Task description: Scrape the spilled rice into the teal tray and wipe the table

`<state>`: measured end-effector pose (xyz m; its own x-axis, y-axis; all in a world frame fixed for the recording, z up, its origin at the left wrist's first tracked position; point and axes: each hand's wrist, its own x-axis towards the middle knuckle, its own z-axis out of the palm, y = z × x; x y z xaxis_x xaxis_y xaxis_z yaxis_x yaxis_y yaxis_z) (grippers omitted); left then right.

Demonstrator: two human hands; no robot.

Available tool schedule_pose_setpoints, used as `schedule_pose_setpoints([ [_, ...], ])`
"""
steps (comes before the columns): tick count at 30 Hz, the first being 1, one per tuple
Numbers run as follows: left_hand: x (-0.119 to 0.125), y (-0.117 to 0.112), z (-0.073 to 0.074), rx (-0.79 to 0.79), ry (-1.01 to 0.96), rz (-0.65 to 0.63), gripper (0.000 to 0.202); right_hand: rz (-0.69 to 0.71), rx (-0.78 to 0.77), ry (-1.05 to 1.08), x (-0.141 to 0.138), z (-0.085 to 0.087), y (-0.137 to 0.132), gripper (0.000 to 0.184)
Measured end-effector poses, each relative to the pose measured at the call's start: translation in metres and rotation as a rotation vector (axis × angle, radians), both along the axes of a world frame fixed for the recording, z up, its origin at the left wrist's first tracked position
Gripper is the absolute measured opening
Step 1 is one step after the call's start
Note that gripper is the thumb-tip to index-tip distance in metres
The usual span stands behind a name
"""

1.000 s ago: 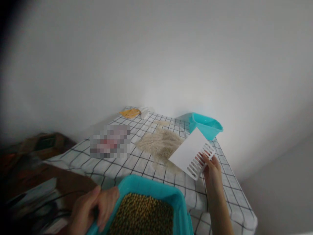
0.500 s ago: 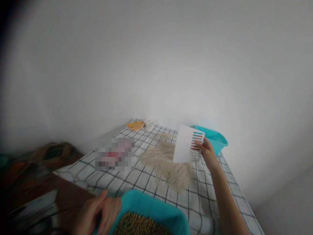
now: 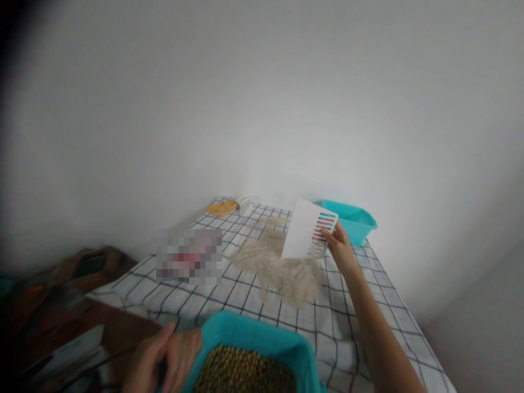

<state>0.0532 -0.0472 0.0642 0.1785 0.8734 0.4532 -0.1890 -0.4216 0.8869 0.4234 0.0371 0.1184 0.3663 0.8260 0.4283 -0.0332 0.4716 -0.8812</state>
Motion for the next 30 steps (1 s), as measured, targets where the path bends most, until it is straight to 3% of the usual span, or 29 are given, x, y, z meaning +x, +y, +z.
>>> schedule_pose_setpoints([
  [4, 0.0, -0.001, -0.002, -0.01, 0.005, 0.004, 0.07, 0.044, -0.005, -0.019, -0.013, -0.003, 0.001, 0.037],
  [11, 0.002, -0.003, -0.016, -0.114, 0.009, 0.085, 0.072, -0.11, 0.092, 0.034, -0.003, -0.009, 0.01, 0.036],
  [17, -0.004, 0.004, -0.025, -0.046, -0.044, -0.107, 0.074, -0.073, 0.035, 0.025, -0.014, -0.022, 0.016, 0.039],
  [21, -0.007, 0.005, -0.03, -0.02, 0.003, -0.013, 0.072, -0.014, 0.006, 0.039, -0.027, -0.027, 0.019, 0.041],
  [25, -0.007, 0.001, -0.034, -0.141, -0.007, 0.084, 0.07, -0.021, 0.01, 0.048, -0.029, -0.023, 0.014, 0.038],
  [30, -0.008, 0.003, -0.035, -0.095, -0.036, -0.081, 0.07, -0.031, 0.021, 0.07, -0.025, -0.014, 0.009, 0.036],
])
